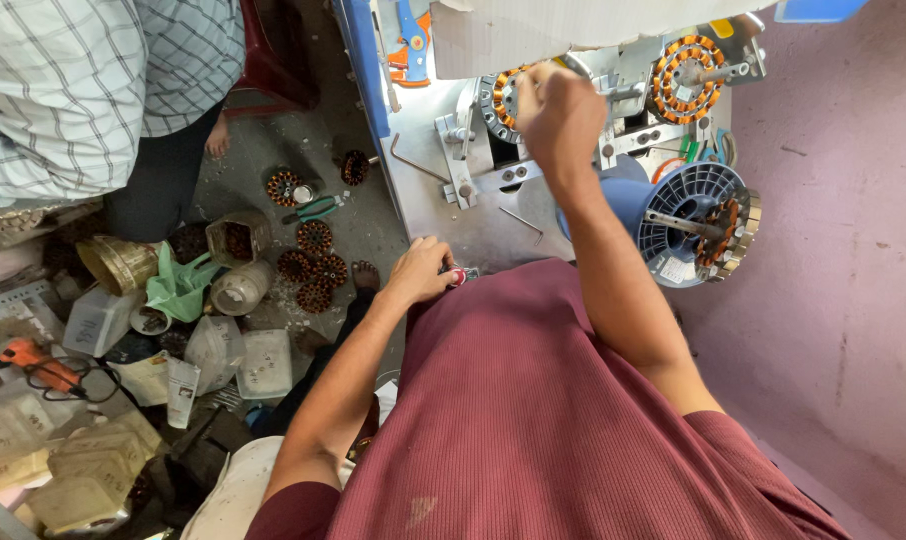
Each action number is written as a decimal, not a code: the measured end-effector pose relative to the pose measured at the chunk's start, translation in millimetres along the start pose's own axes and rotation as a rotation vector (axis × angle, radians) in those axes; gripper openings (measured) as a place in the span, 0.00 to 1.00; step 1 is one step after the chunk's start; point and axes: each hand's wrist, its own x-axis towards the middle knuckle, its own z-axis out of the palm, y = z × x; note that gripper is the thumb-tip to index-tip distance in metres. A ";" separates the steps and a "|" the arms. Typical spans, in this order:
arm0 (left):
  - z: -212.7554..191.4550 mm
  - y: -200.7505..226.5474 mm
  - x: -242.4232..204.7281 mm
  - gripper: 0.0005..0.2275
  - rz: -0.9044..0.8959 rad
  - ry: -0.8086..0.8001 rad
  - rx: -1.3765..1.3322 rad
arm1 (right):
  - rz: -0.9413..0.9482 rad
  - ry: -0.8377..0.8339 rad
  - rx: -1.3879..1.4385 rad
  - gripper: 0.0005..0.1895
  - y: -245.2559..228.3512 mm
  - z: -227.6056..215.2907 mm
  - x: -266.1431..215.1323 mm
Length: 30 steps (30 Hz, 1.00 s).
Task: The person assembles small orange electrical components into a circular metal fixture mounted on a machine. They use pliers to trim wires and a hex key to tighten screws, then remove the completed fixture and place it into a blue container.
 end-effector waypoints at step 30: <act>-14.1 3.7 1.1 0.12 0.053 0.019 0.019 | -0.061 0.018 -0.040 0.05 -2.7 -12.4 -22.8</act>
